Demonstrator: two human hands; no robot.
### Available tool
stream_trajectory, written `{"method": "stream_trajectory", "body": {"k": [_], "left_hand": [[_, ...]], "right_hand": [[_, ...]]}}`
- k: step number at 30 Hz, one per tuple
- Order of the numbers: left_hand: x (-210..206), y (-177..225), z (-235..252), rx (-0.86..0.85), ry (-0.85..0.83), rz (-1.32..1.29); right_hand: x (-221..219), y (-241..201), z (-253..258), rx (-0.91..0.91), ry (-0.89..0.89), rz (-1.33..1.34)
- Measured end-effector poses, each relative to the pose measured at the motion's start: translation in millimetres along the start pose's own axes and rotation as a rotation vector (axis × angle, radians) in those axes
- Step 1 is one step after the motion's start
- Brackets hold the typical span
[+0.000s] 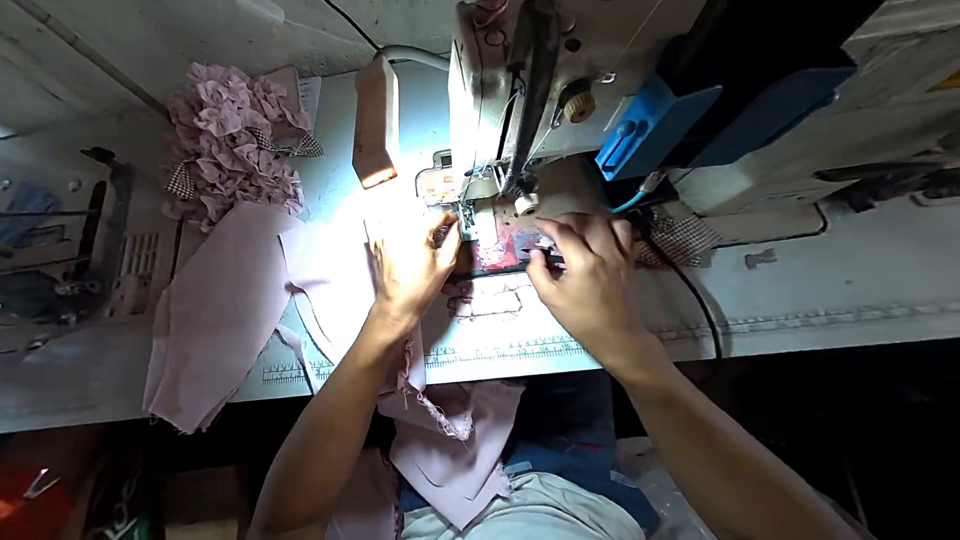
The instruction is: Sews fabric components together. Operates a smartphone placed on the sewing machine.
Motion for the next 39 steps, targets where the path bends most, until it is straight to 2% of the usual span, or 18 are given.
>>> {"method": "stream_trajectory", "body": {"k": [3,6,10,21,31,39], "left_hand": [[-14.5,-4.7,5.0,-0.004,0.012,0.008],[-19.2,-7.2,4.3,-0.016,0.037,0.005],[-23.1,-11.5,-2.2,-0.044,0.032,-0.042],[-25.7,-10.3,-3.7,-0.045,0.066,-0.031],[-27.2,-8.2,-3.8,-0.045,0.085,-0.027],[-30.4,-9.5,-2.0,-0.047,0.067,-0.014]], "right_hand": [[-15.1,-16.3,30.8,-0.001,-0.018,0.153],[-40.2,-26.2,57.8,-0.072,0.071,0.234],[-61.1,-26.0,55.7,-0.074,0.081,0.280],[-55.3,-26.7,46.3,-0.041,0.072,0.269],[-57.3,-27.3,49.2,-0.033,0.145,0.279],[-55.2,-25.3,52.3,-0.078,0.046,0.352]]}}
Point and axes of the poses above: each hand's wrist, its own z-axis towards the middle knuckle, its own x-axis out of the back of the hand, y = z × x, the point moved 2 cm from there along z, towards the middle knuckle, and after that the axes turned 5 degrees about -z, right-handed, at the moved point
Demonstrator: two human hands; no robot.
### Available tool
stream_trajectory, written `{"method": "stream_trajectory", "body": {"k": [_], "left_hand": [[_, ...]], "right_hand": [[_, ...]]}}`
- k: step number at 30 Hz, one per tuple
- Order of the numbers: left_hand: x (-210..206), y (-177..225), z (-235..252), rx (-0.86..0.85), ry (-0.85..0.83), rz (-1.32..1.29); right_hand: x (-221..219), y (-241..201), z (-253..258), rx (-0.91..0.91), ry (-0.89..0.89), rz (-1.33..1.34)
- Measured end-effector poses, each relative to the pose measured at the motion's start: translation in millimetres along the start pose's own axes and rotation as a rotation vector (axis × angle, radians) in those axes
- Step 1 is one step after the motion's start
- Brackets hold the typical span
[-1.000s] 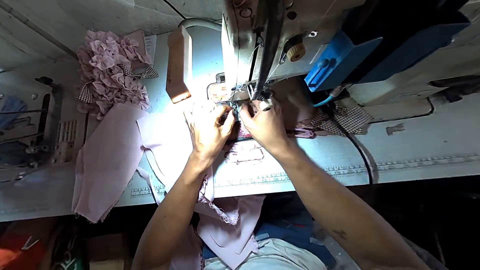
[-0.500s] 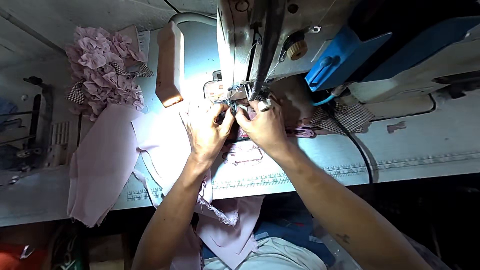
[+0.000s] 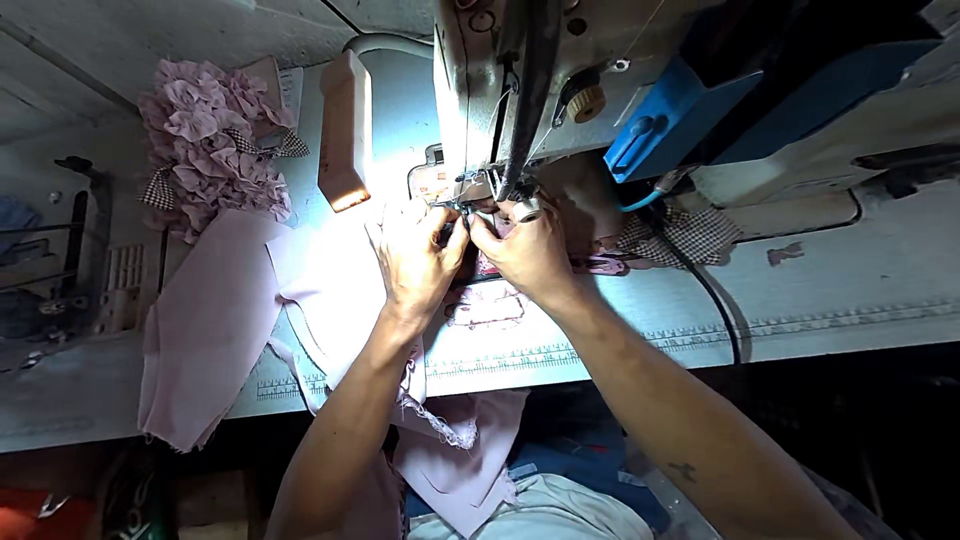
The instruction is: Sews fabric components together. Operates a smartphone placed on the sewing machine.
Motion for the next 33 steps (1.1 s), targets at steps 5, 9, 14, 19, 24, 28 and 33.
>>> {"method": "stream_trajectory", "body": {"k": [5,9,14,19,24,28,33], "left_hand": [[0.4,1.1,0.4,-0.007,0.006,0.012],[0.5,0.9,6.4,-0.018,0.029,0.023],[17.1,11.2,2.7,-0.029,-0.095,0.128],[48.0,23.6,-16.7,-0.268,-0.355,-0.064],[52.1,18.0,-23.1,-0.377,-0.485,-0.263],[44.0,5.7,-4.9,-0.345,-0.368,-0.357],[20.1,-17.9,27.2,-0.133,-0.381,-0.121]], "right_hand": [[-4.2,5.1,2.4,-0.006,-0.014,0.078],[-5.4,5.0,5.2,-0.044,-0.034,0.077],[4.5,0.9,-2.9,0.066,-0.041,-0.030],[35.9,-15.4,-25.2,0.217,-0.166,-0.106],[49.6,-14.6,-43.8,0.075,-0.319,0.220],[37.1,-14.3,-31.3,0.084,-0.263,0.197],[19.0,-10.2,-13.0,-0.012,-0.195,0.043]]}}
Point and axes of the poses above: each hand's wrist, its own z-axis towards the middle knuckle, its own x-axis out of the back of the hand, y = z × x, the point moved 2 cm from there along z, towards the middle knuckle, and after that the axes turned 5 degrees about -z, right-handed, at the moved point
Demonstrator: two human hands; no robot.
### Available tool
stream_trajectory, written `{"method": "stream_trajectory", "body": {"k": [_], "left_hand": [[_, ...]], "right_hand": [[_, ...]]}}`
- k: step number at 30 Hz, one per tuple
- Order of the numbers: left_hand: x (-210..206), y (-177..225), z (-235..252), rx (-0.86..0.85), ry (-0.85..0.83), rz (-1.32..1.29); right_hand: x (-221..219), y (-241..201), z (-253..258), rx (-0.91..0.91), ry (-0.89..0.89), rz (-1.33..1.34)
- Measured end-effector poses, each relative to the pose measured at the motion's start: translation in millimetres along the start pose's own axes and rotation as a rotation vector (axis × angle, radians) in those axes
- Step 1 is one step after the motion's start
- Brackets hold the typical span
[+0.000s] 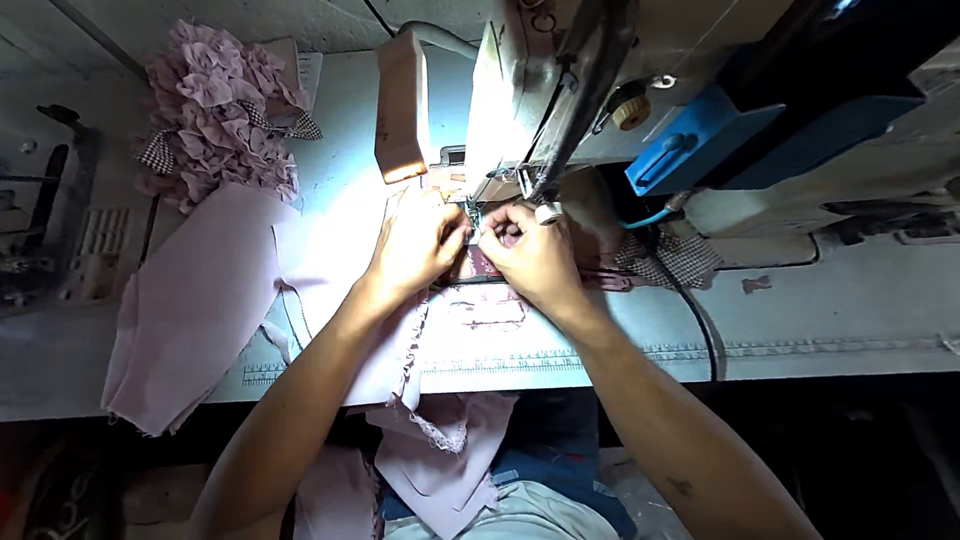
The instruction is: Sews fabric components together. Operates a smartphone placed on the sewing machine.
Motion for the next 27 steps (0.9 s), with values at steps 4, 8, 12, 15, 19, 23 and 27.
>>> {"method": "stream_trajectory", "body": {"k": [4,8,12,15,19,23,27], "left_hand": [[-12.8,-15.1,8.5,0.045,0.067,0.018],[-15.0,-21.6,6.8,0.041,0.101,0.040],[-12.8,-23.9,7.8,0.067,0.068,-0.022],[-13.3,-24.2,8.7,0.063,0.071,-0.045],[-17.8,-25.8,10.9,0.051,0.082,-0.064],[-12.3,-17.1,7.1,0.028,0.147,-0.030],[-5.3,-14.2,6.2,0.049,0.098,-0.057]], "right_hand": [[-15.0,13.9,5.3,-0.041,0.046,-0.073],[-15.0,13.6,9.9,-0.073,0.045,-0.086],[-14.7,9.2,12.2,-0.055,0.052,-0.099],[-14.5,6.5,13.0,-0.042,0.069,-0.110],[-14.4,4.8,14.7,-0.047,0.045,-0.066],[-15.4,7.0,15.9,-0.051,0.050,-0.067],[-16.2,7.7,15.7,-0.059,0.061,-0.102]]}}
Point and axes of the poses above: each hand's wrist, its own z-axis towards the middle knuckle, its own x-axis out of the back of the hand, y = z × x, the point moved 2 cm from there along z, towards the middle knuckle, and after that the axes turned 5 degrees about -z, right-handed, at the moved point
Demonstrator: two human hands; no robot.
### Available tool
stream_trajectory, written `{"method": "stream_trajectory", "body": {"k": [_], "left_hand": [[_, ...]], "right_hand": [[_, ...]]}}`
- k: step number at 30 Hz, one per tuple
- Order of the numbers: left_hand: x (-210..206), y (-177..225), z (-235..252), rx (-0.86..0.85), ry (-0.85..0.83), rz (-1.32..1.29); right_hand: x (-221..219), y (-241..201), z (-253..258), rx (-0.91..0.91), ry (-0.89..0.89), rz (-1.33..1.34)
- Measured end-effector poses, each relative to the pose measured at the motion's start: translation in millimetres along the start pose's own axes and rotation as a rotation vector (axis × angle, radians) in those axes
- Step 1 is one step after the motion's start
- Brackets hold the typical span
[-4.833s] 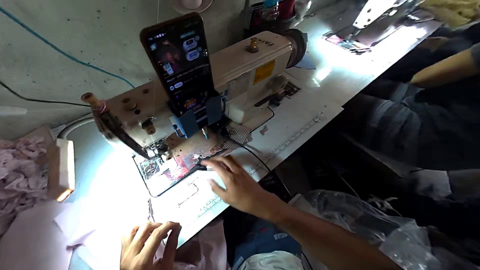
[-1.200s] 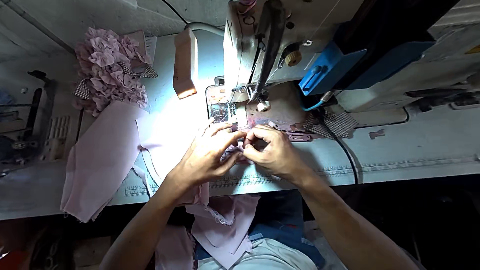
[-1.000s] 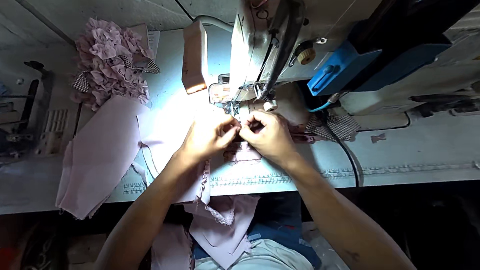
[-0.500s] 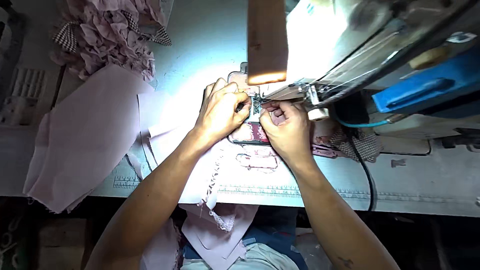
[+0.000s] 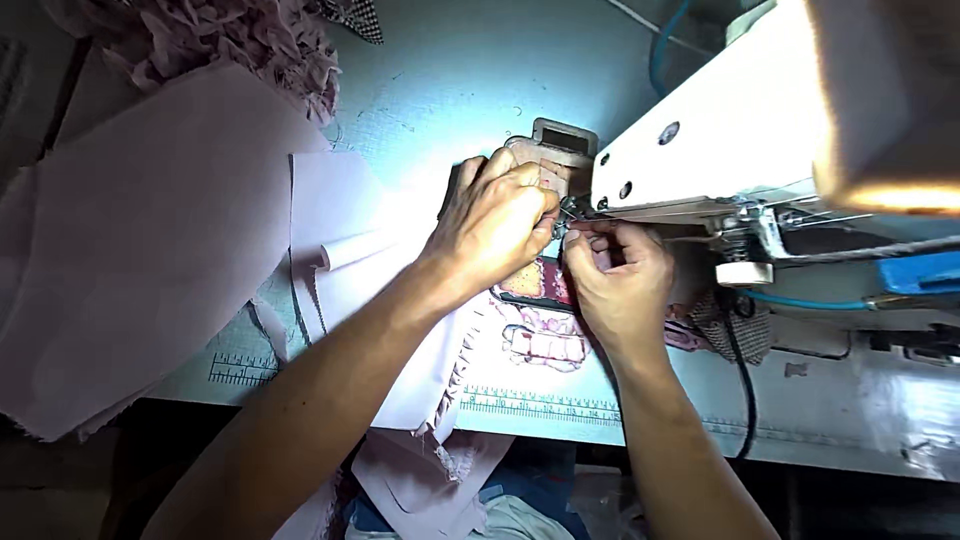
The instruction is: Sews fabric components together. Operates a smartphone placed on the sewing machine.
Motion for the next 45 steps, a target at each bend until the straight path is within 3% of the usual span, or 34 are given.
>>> {"method": "stream_trajectory", "body": {"k": [5,15,45], "left_hand": [[-0.8,-1.5,2.4,0.011,-0.029,-0.002],[8.0,7.7,-5.9,-0.010,0.087,-0.030],[5.1,8.4,-4.9,-0.016,0.063,0.034]], "right_hand": [[-0.7,2.6,-2.5,0.025,0.027,-0.014],[-0.8,1.8,-0.5,0.018,0.021,-0.040],[-1.4,-3.7,-0.9,0.006,0.037,-0.012]]}}
Point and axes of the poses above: each hand's wrist, its own z-axis towards the middle knuckle, its own x-axis out of the back of the hand, y = z × x, the point moved 2 cm from there along z, towards the middle knuckle, and after that the axes turned 5 degrees about -z, right-handed, at the moved point
